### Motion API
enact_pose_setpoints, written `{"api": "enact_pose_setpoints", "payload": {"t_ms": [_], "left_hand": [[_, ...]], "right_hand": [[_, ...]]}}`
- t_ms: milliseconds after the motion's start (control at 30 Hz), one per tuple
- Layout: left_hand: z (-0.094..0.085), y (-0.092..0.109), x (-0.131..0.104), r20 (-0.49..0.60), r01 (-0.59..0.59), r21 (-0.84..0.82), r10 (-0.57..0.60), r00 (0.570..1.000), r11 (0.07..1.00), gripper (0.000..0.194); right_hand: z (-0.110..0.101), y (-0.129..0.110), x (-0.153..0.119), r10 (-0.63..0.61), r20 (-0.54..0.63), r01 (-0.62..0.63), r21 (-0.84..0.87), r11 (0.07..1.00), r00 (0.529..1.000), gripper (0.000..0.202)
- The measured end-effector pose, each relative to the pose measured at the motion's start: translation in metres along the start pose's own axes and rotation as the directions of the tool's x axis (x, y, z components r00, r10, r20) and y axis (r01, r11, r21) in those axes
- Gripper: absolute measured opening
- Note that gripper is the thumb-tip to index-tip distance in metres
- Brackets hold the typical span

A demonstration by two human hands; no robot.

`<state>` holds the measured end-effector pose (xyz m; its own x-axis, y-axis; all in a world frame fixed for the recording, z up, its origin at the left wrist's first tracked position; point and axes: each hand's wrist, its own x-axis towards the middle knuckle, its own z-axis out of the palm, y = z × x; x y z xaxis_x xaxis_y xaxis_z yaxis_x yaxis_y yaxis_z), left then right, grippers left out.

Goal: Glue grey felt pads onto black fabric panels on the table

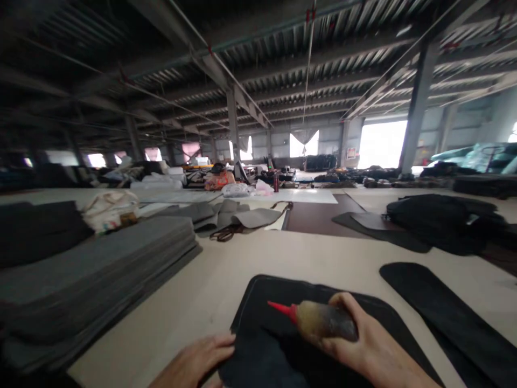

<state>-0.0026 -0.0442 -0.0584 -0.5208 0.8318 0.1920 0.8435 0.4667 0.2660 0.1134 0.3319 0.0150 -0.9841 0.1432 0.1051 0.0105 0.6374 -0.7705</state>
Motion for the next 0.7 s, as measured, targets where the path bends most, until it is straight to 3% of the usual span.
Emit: {"api": "enact_pose_setpoints", "payload": {"t_ms": [167,300,433,567,700], "left_hand": [[0.001,0.008,0.0,-0.018,-0.02,0.028,0.021,1.0,0.999,0.046],[-0.001,0.008,0.002,-0.074,-0.042,-0.015,0.041,0.996,0.999,0.045],[-0.001,0.007,0.002,-0.112,0.022,-0.102,-0.034,0.993,0.995,0.052],[0.001,0.007,0.003,-0.123,0.098,-0.177,-0.121,0.985,0.979,0.044],[0.001,0.005,0.005,-0.111,0.082,-0.157,-0.1,0.989,0.984,0.039]], "right_hand": [[0.01,-0.009,-0.012,0.062,-0.009,-0.061,0.052,0.997,0.998,0.053],[0.026,-0.023,-0.013,-0.044,0.008,0.044,-0.022,0.999,0.999,0.05],[0.045,-0.036,-0.009,-0.166,0.061,0.17,-0.074,0.983,0.984,0.042],[0.06,-0.04,-0.002,-0.245,0.132,0.26,-0.117,0.959,0.961,0.034],[0.071,-0.042,0.003,-0.307,0.17,0.333,-0.155,0.93,0.936,0.029]]}}
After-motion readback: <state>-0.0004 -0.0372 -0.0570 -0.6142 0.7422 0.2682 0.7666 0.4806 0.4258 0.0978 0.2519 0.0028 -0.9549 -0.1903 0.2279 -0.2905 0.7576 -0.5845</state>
